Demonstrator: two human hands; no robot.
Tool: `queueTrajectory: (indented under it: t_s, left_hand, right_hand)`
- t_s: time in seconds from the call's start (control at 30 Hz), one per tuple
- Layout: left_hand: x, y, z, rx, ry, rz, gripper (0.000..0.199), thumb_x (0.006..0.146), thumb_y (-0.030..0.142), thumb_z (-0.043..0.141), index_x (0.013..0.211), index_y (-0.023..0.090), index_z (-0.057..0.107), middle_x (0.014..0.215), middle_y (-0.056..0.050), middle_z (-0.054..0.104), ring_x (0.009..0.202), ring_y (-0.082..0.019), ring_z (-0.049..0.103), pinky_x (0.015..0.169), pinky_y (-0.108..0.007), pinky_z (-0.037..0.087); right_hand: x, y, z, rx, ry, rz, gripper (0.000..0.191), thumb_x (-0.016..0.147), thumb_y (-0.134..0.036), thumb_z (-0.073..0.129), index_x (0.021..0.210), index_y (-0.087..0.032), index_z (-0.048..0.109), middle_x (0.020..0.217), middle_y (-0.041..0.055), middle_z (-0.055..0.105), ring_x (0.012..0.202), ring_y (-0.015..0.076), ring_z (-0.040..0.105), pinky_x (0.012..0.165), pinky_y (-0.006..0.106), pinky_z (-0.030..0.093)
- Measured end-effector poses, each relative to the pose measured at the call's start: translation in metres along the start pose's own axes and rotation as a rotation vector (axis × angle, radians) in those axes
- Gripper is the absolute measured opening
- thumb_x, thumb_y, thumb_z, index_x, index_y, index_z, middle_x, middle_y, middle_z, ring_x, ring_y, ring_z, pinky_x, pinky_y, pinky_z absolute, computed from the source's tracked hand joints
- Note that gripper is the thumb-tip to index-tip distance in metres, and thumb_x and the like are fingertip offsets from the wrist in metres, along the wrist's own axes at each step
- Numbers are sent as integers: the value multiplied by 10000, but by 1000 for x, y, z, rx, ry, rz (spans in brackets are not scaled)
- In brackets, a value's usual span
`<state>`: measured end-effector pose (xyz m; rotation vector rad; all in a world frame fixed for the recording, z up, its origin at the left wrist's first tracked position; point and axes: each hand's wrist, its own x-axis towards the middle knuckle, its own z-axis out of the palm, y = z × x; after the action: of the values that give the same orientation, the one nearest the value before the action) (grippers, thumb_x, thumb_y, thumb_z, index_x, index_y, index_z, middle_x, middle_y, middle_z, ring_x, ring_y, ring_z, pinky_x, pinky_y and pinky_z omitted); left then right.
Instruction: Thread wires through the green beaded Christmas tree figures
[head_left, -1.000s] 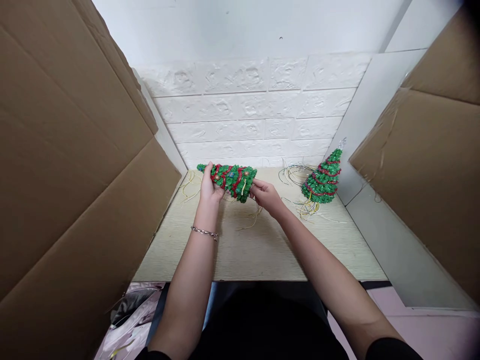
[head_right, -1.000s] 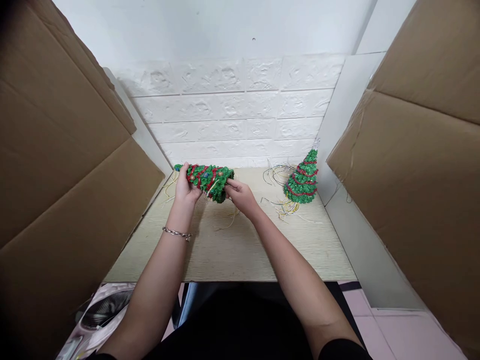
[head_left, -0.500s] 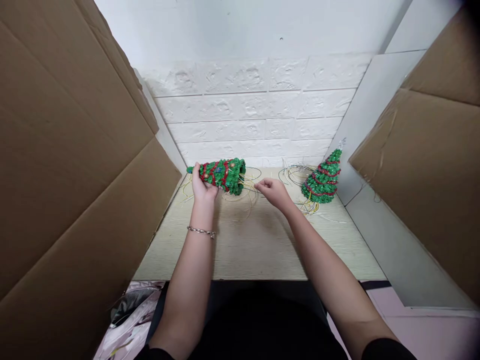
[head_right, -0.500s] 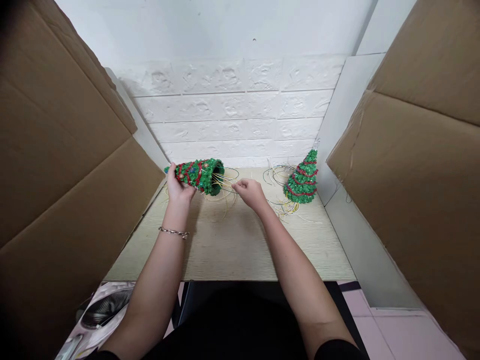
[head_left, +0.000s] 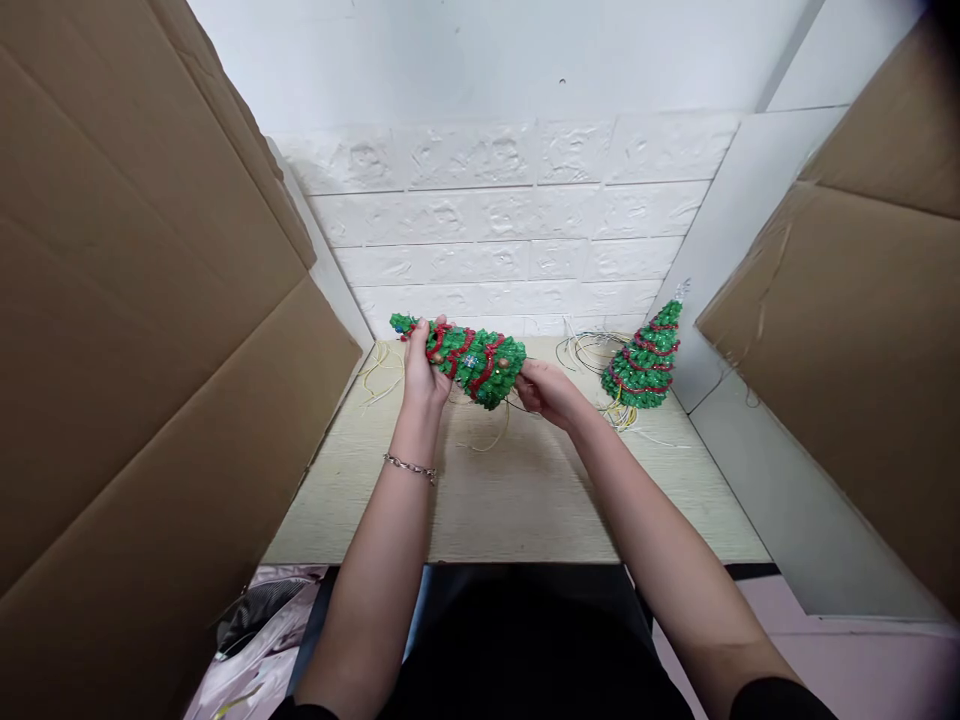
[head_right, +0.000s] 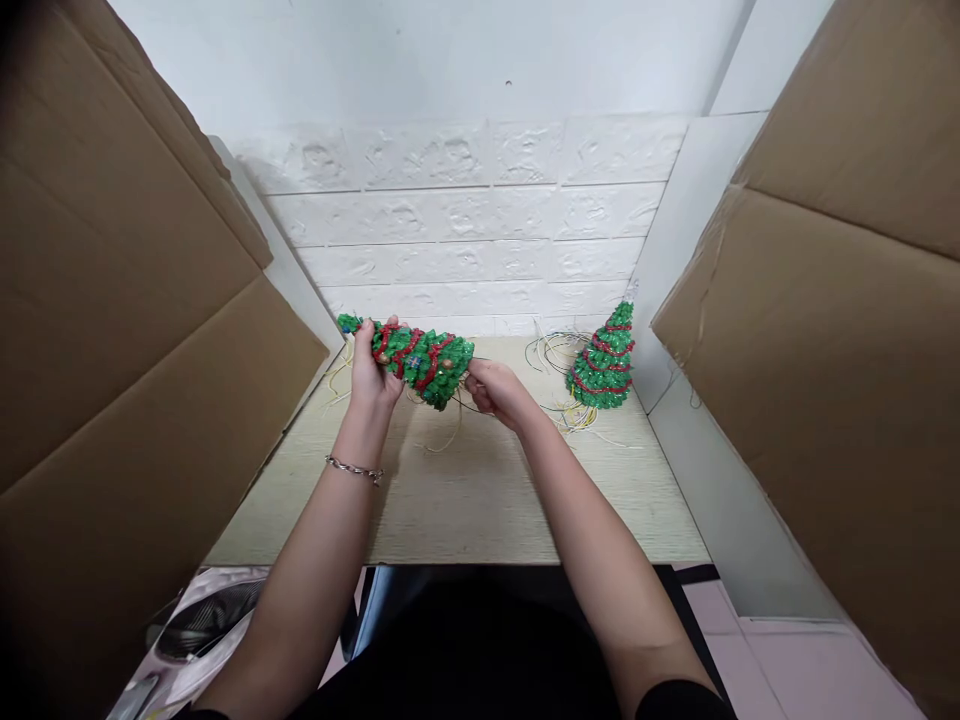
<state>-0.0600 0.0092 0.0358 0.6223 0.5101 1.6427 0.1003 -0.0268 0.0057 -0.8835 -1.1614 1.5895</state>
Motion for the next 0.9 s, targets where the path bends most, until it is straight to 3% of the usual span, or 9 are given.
queueTrajectory:
  t_s: [0.1, 0.23, 0.33, 0.47, 0.6, 0.73, 0.9]
  left_hand:
    - [-2, 0, 3, 30, -53, 71, 258, 669, 369, 680, 800, 154, 626, 759, -58, 626, 670, -139, 600, 703, -291, 483]
    - [0, 0, 1, 38, -91, 139, 291, 635, 384, 713, 818, 173, 632, 786, -49, 628, 679, -128, 587, 680, -267, 473]
    - [4, -1, -3, 59, -85, 162, 304, 603, 375, 739, 810, 179, 633, 734, -21, 601, 619, -105, 556, 639, -246, 459]
    - [7, -2, -5, 46, -97, 131, 354, 595, 356, 751, 890, 203, 629, 767, -17, 592, 685, -119, 573, 691, -256, 455]
    - [8, -3, -5, 27, -146, 165, 306, 614, 333, 742, 867, 216, 616, 836, -23, 614, 751, -131, 590, 756, -279, 462]
    - [7, -3, -4, 105, -171, 191, 317, 624, 419, 716, 793, 171, 614, 835, -53, 632, 767, -141, 593, 779, -285, 466]
    - [-1, -6, 1, 136, -217, 212, 401, 608, 429, 722, 935, 235, 595, 969, -43, 622, 894, -157, 590, 826, -274, 450]
  right_hand:
    - [-3, -4, 2, 129, -14, 19, 306, 657, -358, 565, 540, -185, 342, 399, -87, 281, 332, 32, 214, 371, 185, 138]
    - [-5, -6, 2, 262, -85, 75, 286, 733, -461, 391, 676, -189, 459, 464, -50, 387, 372, 78, 317, 384, 213, 199]
    - [-4, -2, 2, 214, -65, 80, 356, 695, -540, 518, 736, -190, 472, 484, -72, 353, 392, 61, 281, 393, 195, 162]
    - [-3, 3, 2, 188, -99, 84, 464, 567, -510, 706, 661, -184, 389, 493, -100, 260, 403, 30, 202, 399, 179, 116]
    - [-5, 4, 4, 193, -142, 60, 480, 567, -468, 734, 675, -191, 357, 488, -105, 271, 409, 30, 232, 401, 169, 138]
    - [-7, 4, 5, 195, -148, 42, 465, 565, -433, 749, 734, -199, 384, 503, -99, 348, 427, 40, 312, 415, 168, 208]
    - [-7, 3, 5, 243, -185, 24, 460, 603, -420, 733, 698, -198, 341, 501, -105, 281, 418, 34, 256, 417, 165, 194]
